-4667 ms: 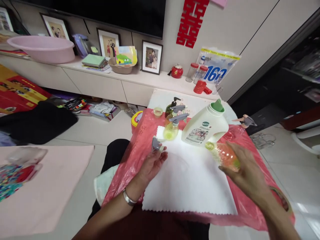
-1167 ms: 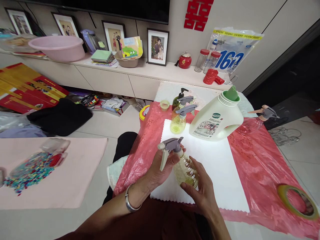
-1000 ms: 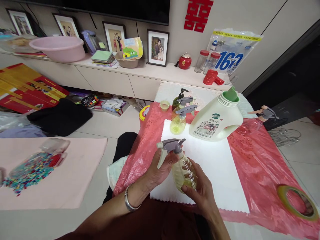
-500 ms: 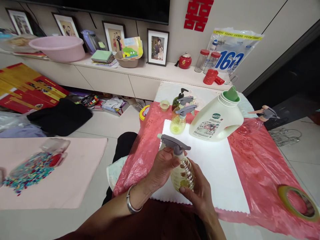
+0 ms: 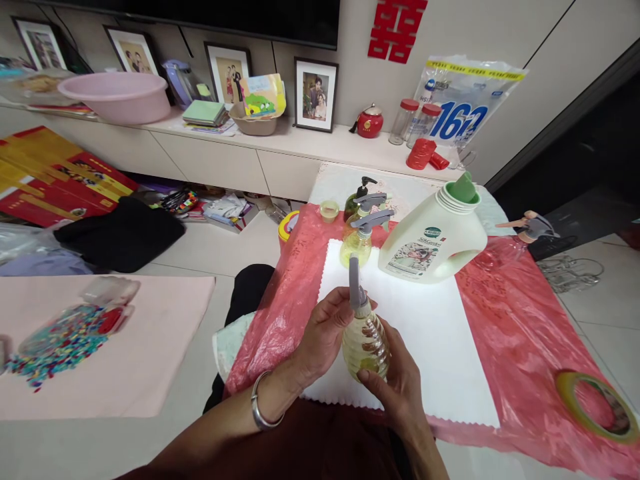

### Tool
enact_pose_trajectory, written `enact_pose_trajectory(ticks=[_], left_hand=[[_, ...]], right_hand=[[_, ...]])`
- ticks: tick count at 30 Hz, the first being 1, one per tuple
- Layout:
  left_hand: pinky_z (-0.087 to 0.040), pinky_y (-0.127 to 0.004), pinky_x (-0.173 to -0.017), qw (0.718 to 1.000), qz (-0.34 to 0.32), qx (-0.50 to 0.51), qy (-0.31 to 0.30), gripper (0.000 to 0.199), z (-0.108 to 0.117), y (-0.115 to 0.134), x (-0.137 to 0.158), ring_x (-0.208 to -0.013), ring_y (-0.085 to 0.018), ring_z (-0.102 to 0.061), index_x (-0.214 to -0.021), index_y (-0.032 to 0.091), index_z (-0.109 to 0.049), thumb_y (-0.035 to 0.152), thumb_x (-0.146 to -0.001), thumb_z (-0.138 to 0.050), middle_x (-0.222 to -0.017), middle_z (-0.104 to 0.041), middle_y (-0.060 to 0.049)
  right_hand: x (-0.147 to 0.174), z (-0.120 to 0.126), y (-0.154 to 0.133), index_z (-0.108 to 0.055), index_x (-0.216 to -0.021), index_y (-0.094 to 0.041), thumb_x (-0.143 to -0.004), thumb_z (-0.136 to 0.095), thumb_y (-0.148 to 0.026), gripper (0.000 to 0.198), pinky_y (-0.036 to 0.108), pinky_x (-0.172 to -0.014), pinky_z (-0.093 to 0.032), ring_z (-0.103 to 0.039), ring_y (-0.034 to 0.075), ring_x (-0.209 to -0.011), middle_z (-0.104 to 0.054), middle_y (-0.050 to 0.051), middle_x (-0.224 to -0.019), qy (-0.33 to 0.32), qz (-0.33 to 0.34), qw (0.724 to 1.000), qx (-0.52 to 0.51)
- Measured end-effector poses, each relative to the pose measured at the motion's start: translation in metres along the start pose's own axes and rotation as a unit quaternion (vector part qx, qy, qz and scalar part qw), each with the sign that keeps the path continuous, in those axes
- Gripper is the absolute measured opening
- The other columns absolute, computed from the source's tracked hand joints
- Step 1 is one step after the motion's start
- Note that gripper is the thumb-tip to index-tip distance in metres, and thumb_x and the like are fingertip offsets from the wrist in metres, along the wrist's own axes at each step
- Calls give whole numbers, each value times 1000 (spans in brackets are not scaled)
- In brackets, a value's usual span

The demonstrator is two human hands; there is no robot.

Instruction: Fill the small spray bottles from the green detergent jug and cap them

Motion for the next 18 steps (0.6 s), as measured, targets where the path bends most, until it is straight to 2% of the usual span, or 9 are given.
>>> enact_pose_trajectory(ticks=[4, 7, 10, 14, 16, 18], left_hand=[[-50, -36, -89, 998, -29, -57, 6, 45, -2, 3, 3, -94, -21, -66, -104, 20, -72, 49, -73, -88, -102, -73, -7], [-49, -34, -90, 993, -53, -102, 1, 38, -2, 7, 5, -96, -21, -63, -100, 20, -73, 46, -75, -88, -100, -71, -5], [-48, -37, -93, 993, -24, -113, -38, 39, 0, 6, 3, -101, -24, -64, -104, 20, -75, 50, -79, -83, -106, -72, -8], [-49, -40, -94, 991, 27, -95, -93, 47, -1, 3, 2, -105, -27, -66, -107, 18, -76, 54, -77, -84, -109, -73, -11], [-50, -39, -92, 992, 31, -88, -81, 47, -1, 3, 2, -103, -26, -67, -107, 17, -75, 52, -76, -85, -110, -72, -10], [-51, -38, -91, 996, 9, -80, -41, 47, 0, 5, 1, -102, -24, -67, -108, 19, -73, 46, -74, -88, -108, -72, -8]], right_hand=[[-1, 0, -3, -45, -152, -25, -96, -75, -51, 68, 34, -103, -53, -51, 26, -128, -46, 10, -140, 19, 32, 998, 43], [-3, -1, -5, -45, -152, -26, -96, -75, -50, 68, 34, -104, -52, -50, 25, -128, -46, 9, -140, 21, 48, 997, 62], [-3, -1, -4, -45, -153, -26, -96, -76, -50, 69, 35, -104, -52, -50, 27, -128, -44, 9, -142, 7, 38, 998, 39], [-1, -3, -1, -47, -152, -27, -95, -77, -53, 69, 36, -105, -51, -49, 28, -129, -43, 9, -144, -26, 10, 999, -30], [0, -3, 1, -47, -153, -28, -96, -76, -53, 69, 36, -106, -50, -48, 28, -130, -43, 9, -144, -26, 5, 999, -36], [0, -1, 2, -45, -155, -30, -97, -76, -51, 69, 35, -108, -49, -47, 27, -132, -42, 8, -145, -7, 16, 1000, -8]])
Point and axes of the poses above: each hand's wrist, its own x-axis away from the middle knuckle, its own z-axis out of the back of the hand, y = z × x, the point moved 6 cm from there along -x, towards the middle knuckle
